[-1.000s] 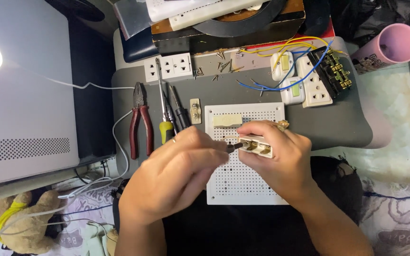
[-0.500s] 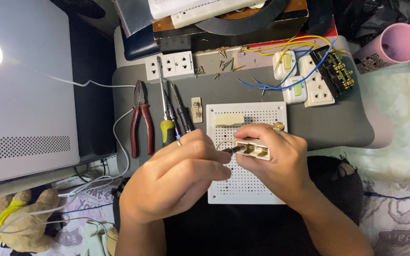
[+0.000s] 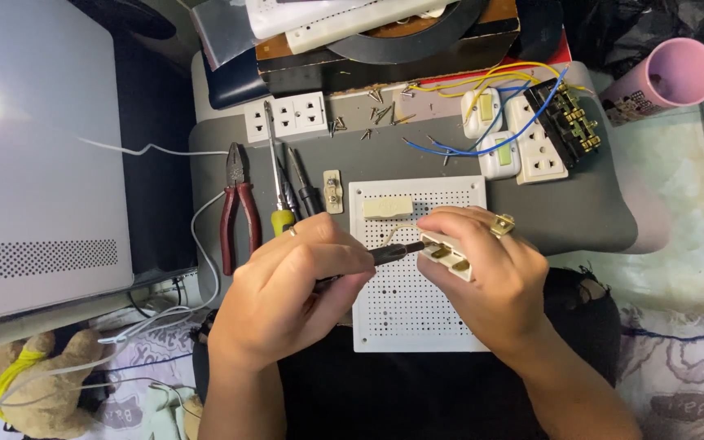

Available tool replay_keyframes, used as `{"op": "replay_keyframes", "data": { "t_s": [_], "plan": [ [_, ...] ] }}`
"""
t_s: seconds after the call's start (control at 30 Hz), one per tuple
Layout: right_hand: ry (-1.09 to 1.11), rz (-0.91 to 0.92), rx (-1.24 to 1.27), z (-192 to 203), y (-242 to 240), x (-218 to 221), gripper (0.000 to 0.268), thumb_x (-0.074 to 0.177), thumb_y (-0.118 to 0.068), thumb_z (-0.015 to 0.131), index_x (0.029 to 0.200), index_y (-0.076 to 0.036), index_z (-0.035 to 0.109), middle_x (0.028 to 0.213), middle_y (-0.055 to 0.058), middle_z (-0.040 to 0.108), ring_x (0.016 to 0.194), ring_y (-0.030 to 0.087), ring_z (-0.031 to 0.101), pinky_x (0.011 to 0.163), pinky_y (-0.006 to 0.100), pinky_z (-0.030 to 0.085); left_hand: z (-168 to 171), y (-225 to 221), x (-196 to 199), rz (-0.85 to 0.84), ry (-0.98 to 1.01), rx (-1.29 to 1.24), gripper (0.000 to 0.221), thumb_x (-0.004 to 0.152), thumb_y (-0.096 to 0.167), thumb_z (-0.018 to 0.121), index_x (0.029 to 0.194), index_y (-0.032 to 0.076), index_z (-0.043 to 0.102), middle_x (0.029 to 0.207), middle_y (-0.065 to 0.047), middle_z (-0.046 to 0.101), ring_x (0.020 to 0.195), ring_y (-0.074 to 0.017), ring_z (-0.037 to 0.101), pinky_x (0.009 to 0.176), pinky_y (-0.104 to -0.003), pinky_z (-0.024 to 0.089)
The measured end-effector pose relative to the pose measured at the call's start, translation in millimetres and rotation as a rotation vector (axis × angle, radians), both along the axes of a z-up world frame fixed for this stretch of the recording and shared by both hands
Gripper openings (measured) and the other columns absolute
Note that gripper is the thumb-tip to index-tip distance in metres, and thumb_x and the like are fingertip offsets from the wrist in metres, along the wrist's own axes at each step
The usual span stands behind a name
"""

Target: The person is wiring and assembling an electrical socket component using a screwdriver and pliers on a workbench.

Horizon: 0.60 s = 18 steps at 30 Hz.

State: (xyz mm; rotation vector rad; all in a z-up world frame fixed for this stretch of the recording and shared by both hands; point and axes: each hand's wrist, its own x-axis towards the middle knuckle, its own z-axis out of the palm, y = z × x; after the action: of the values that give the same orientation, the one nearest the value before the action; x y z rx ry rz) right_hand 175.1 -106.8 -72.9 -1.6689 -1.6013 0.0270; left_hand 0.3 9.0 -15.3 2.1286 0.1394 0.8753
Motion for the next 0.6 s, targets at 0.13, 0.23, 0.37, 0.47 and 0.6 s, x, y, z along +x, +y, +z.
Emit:
{"op": "replay_keyframes", "data": {
  "t_s": [0.13,0.23,0.37,0.47,0.6],
  "plan": [
    [0.061,-0.015,-0.032,-2.8,0.7,1.1,0.021,0.082,-0.003,0.073,0.102,-0.004,0.068,0.1,0.003,0.071,0.094,0.018,0.069,0.084,0.029,0.052,-1.2,1.9,-0.5,-0.004,0.008,0.03,0.004,0.094,-0.006,0.053,0.096,-0.005,0.05,0.081,-0.018,0.059,0.07,-0.0283,0.058,0.065,-0.034,0.048],
    [0.073,0.003,-0.02,-0.2,1.2,0.3,0.023,0.079,0.0,0.074,0.101,-0.004,0.067,0.1,0.005,0.072,0.092,0.017,0.069,0.081,0.027,0.053,0.0,3.4,-1.1,-0.024,0.007,0.087,0.005,0.094,-0.009,0.053,0.097,-0.004,0.051,0.081,-0.017,0.056,0.069,-0.0288,0.054,0.064,-0.034,0.045],
    [0.1,-0.044,-0.045,7.5,-0.4,-1.3,0.024,0.078,-0.002,0.076,0.1,-0.004,0.068,0.098,0.004,0.072,0.089,0.016,0.069,0.082,0.027,0.052,-3.0,2.0,-4.8,0.031,0.023,0.116,0.013,0.091,0.004,0.06,0.094,-0.004,0.05,0.081,-0.015,0.057,0.069,-0.0292,0.057,0.065,-0.036,0.048],
    [0.046,-0.094,-0.034,7.8,-2.1,-2.1,0.025,0.078,-0.004,0.077,0.101,-0.006,0.069,0.099,0.003,0.072,0.088,0.015,0.07,0.08,0.026,0.052,-5.7,-2.8,-6.2,0.103,0.058,0.111,0.019,0.091,0.011,0.064,0.094,-0.001,0.049,0.081,-0.012,0.06,0.069,-0.0268,0.059,0.063,-0.035,0.048],
    [0.073,-0.14,-0.087,6.8,-1.7,-5.9,0.028,0.072,-0.007,0.072,0.099,-0.012,0.07,0.096,-0.004,0.073,0.083,0.011,0.07,0.076,0.027,0.052,-2.4,-5.5,-6.1,0.093,0.029,0.046,0.009,0.093,-0.002,0.056,0.091,-0.001,0.048,0.082,-0.011,0.063,0.073,-0.0251,0.062,0.064,-0.032,0.05]
  ]
}}
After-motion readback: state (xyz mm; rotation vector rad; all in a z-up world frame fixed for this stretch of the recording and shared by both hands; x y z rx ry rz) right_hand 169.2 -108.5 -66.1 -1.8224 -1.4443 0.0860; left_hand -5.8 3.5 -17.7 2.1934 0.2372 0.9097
